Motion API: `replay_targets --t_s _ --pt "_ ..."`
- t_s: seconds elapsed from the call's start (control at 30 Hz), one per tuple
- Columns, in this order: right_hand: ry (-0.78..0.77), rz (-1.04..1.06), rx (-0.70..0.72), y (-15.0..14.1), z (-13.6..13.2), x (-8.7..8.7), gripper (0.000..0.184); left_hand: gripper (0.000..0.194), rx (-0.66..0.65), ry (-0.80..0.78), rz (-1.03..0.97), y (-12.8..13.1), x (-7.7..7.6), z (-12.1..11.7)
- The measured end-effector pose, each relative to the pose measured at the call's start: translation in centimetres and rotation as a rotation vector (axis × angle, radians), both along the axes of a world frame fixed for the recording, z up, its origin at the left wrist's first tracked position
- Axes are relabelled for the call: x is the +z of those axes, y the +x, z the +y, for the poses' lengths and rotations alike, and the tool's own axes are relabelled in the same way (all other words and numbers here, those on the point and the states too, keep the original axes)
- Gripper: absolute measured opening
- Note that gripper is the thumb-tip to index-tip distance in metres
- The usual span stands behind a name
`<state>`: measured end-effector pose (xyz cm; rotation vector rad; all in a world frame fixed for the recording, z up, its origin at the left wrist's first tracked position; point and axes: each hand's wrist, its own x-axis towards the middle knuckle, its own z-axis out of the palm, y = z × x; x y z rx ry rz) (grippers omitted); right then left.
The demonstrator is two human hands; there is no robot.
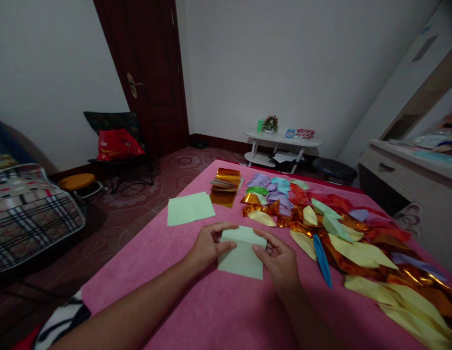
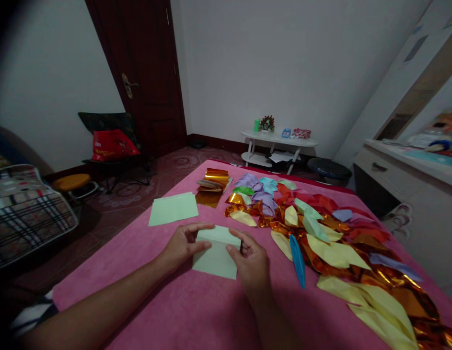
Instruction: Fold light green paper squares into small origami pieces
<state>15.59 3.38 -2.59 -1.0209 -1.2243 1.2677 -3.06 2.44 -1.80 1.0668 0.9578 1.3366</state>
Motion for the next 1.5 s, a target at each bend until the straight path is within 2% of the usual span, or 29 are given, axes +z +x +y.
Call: replay_targets --t_s 0.2,0.47,0.57,0.7,0.8,0.97,1.23,1.4,1.5 --pt "0.009 -0.025 -0.04 0.0 0.1 -0.4 0.044 0.03 0.07 0.011 0.073 0.2 0.3 -0.1" --pt "0.062 -0.04 0.007 -0.2 0.0 -0.4 0.042 0.031 0.086 -0.143 -0.075 0.2 0.1 -0.1" --pt "0.069 -0.058 -0.008 -0.1 0.0 -0.4 0.038 0.031 0.04 -0.148 -0.078 0.2 0.0 -0.1" --pt "0.042 -0.011 -0.04 0.0 0.2 -0.3 0.039 0.035 -0.032 -0.065 0.003 0.2 0.0 -0.2" --pt "0.034 0.012 -0.035 -0.1 0.2 -0.2 0.042 0.032 0.012 0.013 0.088 0.2 -0.1 -0.2" --pt "0.075 -0.049 -0.002 -0.2 0.2 -0.6 0.041 0.032 0.095 -0.037 0.113 0.3 -0.4 -0.1" --pt "0.207 -0.29 -0.019 0.3 0.3 -1.3 0.023 0.028 0.133 -0.057 0.149 0.4 -0.5 -0.1" --pt "0.251 -0.317 -0.04 0.4 0.4 -1.0 0.019 0.025 0.139 -0.003 0.187 0.3 -0.7 -0.1" --pt "0.288 -0.296 -0.069 0.5 0.4 -0.7 0.017 0.025 0.175 0.098 0.311 0.0 -0.7 0.1"
